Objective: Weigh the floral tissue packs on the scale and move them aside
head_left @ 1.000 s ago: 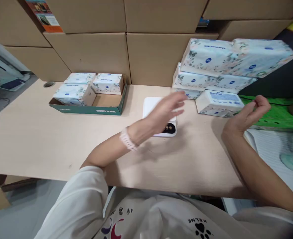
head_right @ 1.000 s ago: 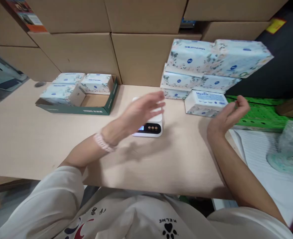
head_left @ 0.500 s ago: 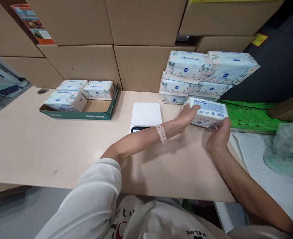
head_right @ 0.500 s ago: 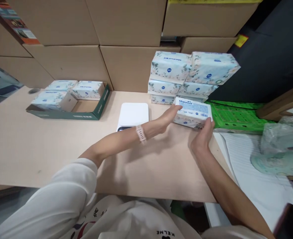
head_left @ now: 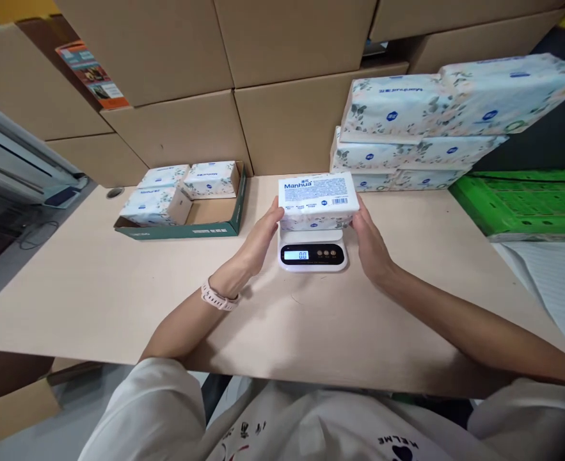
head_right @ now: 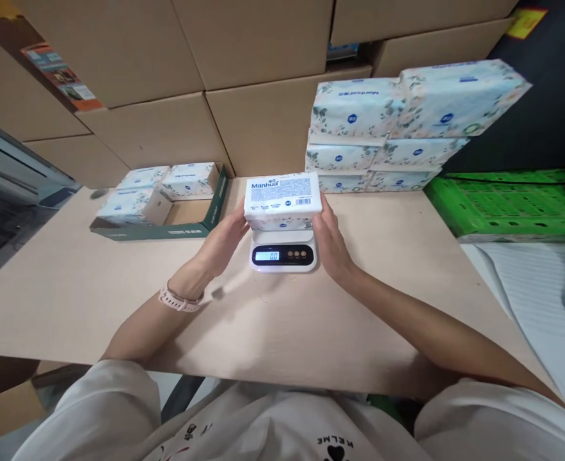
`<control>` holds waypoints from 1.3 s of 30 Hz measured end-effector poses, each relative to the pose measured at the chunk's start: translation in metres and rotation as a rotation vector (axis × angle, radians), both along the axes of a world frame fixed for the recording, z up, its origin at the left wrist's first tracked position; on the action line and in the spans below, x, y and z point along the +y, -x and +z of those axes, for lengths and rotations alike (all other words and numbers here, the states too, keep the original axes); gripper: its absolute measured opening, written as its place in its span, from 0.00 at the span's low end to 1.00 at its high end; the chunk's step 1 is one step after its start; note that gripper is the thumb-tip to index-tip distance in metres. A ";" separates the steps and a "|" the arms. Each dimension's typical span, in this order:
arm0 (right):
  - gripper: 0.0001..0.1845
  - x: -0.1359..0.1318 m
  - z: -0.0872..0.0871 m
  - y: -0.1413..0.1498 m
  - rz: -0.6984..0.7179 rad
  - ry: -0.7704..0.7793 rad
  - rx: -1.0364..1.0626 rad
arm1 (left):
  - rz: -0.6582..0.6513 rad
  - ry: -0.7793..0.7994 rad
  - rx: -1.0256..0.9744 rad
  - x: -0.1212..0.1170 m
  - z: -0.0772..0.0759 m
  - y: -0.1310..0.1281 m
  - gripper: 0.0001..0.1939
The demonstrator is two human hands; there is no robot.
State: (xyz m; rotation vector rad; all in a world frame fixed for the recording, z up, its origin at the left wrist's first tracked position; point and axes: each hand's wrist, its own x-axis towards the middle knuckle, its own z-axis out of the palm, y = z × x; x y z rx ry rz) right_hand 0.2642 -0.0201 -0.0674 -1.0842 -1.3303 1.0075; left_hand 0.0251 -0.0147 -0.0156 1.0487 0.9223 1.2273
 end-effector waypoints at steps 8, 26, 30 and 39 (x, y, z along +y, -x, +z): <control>0.45 0.010 -0.038 -0.011 -0.252 0.018 0.013 | 0.196 0.149 -0.022 0.013 -0.041 0.017 0.21; 0.33 0.014 -0.051 -0.021 -0.375 0.099 0.147 | 0.390 0.149 -0.106 0.011 -0.080 0.022 0.20; 0.33 0.012 -0.048 -0.020 -0.373 0.107 0.158 | 0.387 0.149 -0.090 0.012 -0.081 0.022 0.18; 0.32 0.012 -0.053 -0.022 -0.364 0.068 0.100 | 0.396 0.158 -0.070 0.012 -0.077 0.019 0.15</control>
